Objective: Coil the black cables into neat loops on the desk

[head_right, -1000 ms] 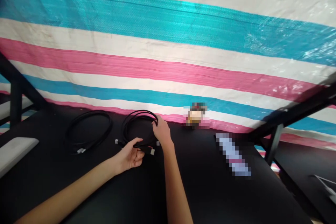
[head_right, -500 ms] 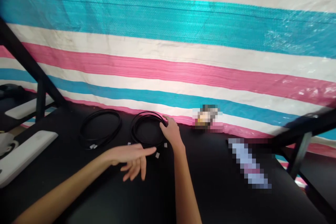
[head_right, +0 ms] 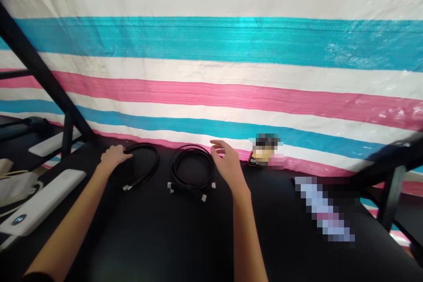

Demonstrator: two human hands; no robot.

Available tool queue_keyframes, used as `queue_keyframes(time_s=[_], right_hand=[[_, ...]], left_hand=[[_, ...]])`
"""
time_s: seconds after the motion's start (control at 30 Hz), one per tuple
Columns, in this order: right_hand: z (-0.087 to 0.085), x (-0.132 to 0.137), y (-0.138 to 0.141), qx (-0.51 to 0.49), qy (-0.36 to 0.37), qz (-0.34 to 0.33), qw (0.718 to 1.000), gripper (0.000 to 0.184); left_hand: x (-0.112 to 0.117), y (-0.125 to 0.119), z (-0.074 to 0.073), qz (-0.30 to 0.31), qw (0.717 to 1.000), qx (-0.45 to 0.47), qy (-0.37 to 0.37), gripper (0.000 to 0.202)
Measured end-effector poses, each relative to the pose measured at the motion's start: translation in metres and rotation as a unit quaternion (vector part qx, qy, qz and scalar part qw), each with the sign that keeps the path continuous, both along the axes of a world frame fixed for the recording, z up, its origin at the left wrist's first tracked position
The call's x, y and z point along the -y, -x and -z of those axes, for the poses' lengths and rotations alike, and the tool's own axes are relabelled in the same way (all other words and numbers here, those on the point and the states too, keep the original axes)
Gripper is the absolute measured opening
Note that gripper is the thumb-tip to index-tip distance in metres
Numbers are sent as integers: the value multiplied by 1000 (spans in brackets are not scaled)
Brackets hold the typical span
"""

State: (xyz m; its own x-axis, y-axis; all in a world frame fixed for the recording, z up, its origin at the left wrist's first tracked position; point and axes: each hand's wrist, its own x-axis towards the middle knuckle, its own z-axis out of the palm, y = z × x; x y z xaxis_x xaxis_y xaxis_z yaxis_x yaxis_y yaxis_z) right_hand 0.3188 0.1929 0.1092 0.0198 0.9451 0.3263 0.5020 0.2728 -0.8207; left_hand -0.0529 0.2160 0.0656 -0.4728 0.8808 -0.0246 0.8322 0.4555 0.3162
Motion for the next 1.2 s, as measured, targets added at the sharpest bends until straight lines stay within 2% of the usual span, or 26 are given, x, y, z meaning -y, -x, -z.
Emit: queue_keyframes(time_s=[0.13,0.3,0.4,0.5,0.63,0.67,0.73,0.77,0.83,0.9,0.97,1.03,1.13,1.2], right_hand=[[-5,2,0,3,7,-1,1000,27],[-9,4,-1,6,15,14,1000,28],[-10,6,0,6,11,12,1000,27],[-12,9,3,5,1,1,1000,25],[-15,13,8,3,-2,-31,999,26],[-16,14,10,3,-1,-41,999,26],[-18,17,14,1,4,-60,998,25],[-19,18,17,-1,8,-73,997,26],[-22,24,24,-2,13,-102,995,30],[-26,30,32,1,10,-128,992,39],[-29,38,41,6,6,-152,988,48],[-31,44,50,3,7,-175,984,56],[-31,48,58,-9,12,-184,983,63],[-30,46,60,-21,12,-180,983,60]], left_hand=[[-8,-6,13,-14,999,7,43,28],[-8,-10,14,1,1000,11,11,44],[-8,-11,11,27,998,58,15,33],[-5,-12,-3,79,989,127,-3,24],[13,-16,-45,169,959,221,-49,36],[20,-18,-58,192,948,248,-61,37],[38,-26,-82,257,896,339,-126,32],[47,-31,-93,273,881,361,-140,30],[65,-42,-111,281,860,401,-146,27],[79,-51,-123,279,835,444,-168,29],[88,-56,-129,279,800,496,-191,34],[92,-58,-131,283,749,569,-188,39],[91,-64,-128,290,668,675,-120,48],[89,-73,-125,300,637,706,-73,52]])
